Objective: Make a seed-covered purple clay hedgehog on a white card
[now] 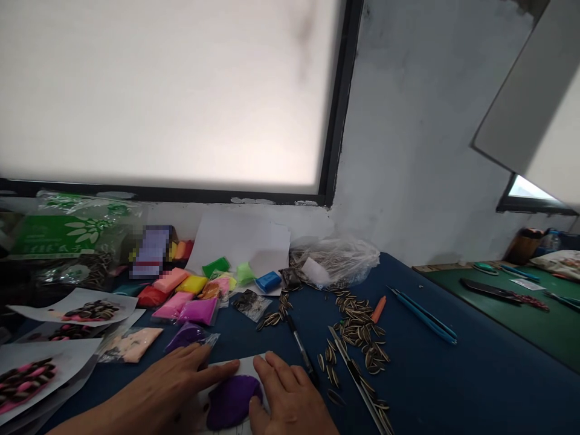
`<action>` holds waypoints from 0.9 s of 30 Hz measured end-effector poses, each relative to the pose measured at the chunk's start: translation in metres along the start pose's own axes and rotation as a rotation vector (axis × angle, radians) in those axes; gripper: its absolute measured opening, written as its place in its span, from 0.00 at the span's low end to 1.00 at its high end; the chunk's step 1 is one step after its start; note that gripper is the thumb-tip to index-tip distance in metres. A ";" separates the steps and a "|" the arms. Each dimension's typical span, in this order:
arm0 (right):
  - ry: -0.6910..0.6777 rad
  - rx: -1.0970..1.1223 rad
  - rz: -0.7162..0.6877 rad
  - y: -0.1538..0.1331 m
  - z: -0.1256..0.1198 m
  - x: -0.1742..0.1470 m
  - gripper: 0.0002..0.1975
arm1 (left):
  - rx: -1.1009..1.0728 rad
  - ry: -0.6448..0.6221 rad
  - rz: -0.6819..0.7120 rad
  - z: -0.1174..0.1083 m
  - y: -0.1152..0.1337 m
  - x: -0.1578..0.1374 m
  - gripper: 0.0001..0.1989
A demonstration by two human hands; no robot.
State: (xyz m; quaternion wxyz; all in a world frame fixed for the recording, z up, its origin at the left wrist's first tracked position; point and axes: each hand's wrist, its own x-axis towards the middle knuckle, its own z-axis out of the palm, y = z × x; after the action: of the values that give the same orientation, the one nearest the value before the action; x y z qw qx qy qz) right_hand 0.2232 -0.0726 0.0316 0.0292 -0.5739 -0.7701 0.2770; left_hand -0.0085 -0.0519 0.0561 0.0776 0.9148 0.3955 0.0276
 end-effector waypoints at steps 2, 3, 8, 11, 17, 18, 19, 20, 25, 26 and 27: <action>0.022 0.006 -0.026 -0.004 -0.005 -0.003 0.27 | -0.007 0.003 0.006 -0.001 0.001 0.001 0.31; 0.037 0.001 -0.055 -0.004 -0.003 -0.002 0.27 | -0.012 0.006 0.008 -0.001 0.001 0.001 0.31; 0.166 -0.079 -0.095 0.013 0.028 0.008 0.27 | -0.042 -0.021 -0.019 0.000 0.001 0.001 0.33; 0.266 -0.058 -0.162 0.021 0.037 0.005 0.24 | -0.047 -0.013 -0.028 0.001 0.001 0.002 0.32; 0.125 -0.043 -0.161 0.012 0.012 -0.005 0.26 | -0.023 -0.032 -0.035 -0.003 0.004 0.006 0.33; 0.105 -0.067 -0.138 0.010 0.010 -0.004 0.26 | -0.024 -0.051 -0.040 -0.005 0.004 0.006 0.34; 0.114 -0.097 -0.108 0.010 0.010 -0.002 0.27 | -0.025 -0.065 -0.044 -0.006 0.005 0.006 0.34; 0.130 -0.110 -0.101 0.009 0.011 0.000 0.28 | -0.024 -0.075 -0.050 -0.008 0.006 0.006 0.34; 0.144 -0.079 -0.118 0.014 0.019 -0.002 0.25 | -0.003 -0.062 -0.035 -0.009 0.006 0.003 0.34; 0.137 -0.075 -0.125 0.015 0.019 -0.003 0.25 | 0.001 -0.052 -0.027 -0.008 0.005 0.002 0.34; 0.127 -0.074 -0.133 0.017 0.019 -0.005 0.25 | 0.004 -0.036 -0.019 -0.006 0.004 0.002 0.34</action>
State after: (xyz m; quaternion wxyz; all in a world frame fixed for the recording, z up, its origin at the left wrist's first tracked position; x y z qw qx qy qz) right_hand 0.2322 -0.0811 0.0090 0.0753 -0.5386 -0.8128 0.2088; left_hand -0.0052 -0.0528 0.0627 0.0833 0.9115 0.4027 0.0097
